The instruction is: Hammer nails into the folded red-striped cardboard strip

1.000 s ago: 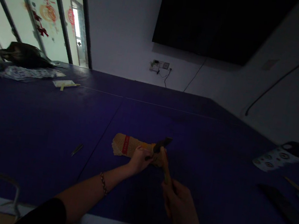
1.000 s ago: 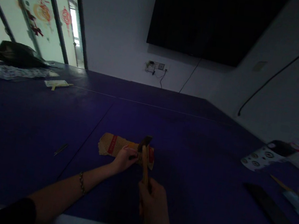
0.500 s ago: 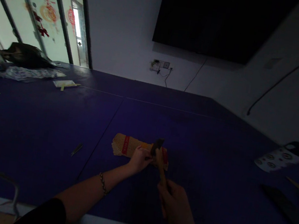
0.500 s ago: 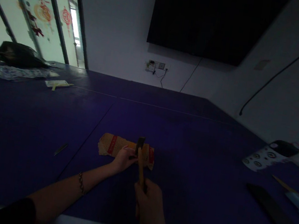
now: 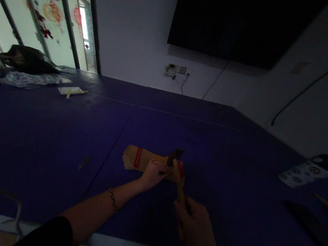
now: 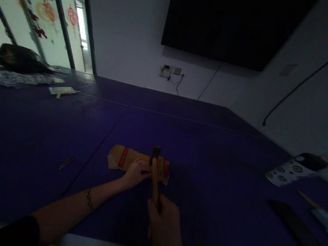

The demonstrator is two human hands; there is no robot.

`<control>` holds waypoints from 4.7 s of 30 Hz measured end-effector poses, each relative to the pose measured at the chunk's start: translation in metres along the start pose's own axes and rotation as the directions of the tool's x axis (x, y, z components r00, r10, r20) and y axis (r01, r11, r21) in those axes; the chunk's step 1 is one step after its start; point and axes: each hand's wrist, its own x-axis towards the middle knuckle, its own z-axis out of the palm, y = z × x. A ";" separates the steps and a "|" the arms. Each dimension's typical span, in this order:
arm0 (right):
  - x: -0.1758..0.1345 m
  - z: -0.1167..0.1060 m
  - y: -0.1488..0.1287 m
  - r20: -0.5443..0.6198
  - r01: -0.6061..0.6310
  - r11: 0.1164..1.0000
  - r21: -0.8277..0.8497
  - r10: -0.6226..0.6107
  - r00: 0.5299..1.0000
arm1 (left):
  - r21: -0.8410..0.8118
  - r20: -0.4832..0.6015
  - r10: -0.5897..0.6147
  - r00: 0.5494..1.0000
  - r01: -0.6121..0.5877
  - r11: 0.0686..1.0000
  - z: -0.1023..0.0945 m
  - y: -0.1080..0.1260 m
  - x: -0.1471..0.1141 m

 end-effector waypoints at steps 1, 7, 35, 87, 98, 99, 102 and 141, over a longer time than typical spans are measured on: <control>0.000 0.001 0.000 -0.009 -0.006 1.000 -0.006 0.006 1.000 | -0.003 0.000 -0.006 1.000 0.006 1.000 0.000 0.000 0.000; 0.004 0.006 0.003 0.002 -0.034 0.999 -0.013 0.034 0.999 | 0.008 -0.028 -0.068 0.997 0.068 0.998 0.005 -0.002 0.000; 0.123 -0.036 0.079 0.090 0.058 0.511 0.857 -0.260 0.961 | 0.113 0.015 0.131 0.991 -0.131 0.985 -0.012 0.004 -0.008; 0.139 -0.021 0.099 0.293 -0.152 0.294 0.944 -0.533 0.794 | 0.755 -0.216 -0.432 0.876 0.430 0.494 -0.162 -0.053 -0.171; 0.136 -0.018 0.099 0.304 -0.146 0.340 0.929 -0.477 0.825 | 0.732 -0.171 -0.295 0.940 0.321 0.600 -0.164 -0.055 -0.175; 0.136 -0.018 0.099 0.307 -0.147 0.346 0.927 -0.471 0.827 | 0.728 -0.152 -0.284 0.947 0.302 0.616 -0.165 -0.056 -0.176; 0.136 -0.017 0.099 0.311 -0.148 0.358 0.922 -0.458 0.833 | 0.721 -0.105 -0.251 0.962 0.247 0.647 -0.168 -0.060 -0.178; 0.141 -0.011 0.103 0.386 -0.160 0.476 0.865 -0.425 0.819 | 0.638 -0.158 -0.235 0.959 0.280 0.717 -0.170 -0.046 -0.181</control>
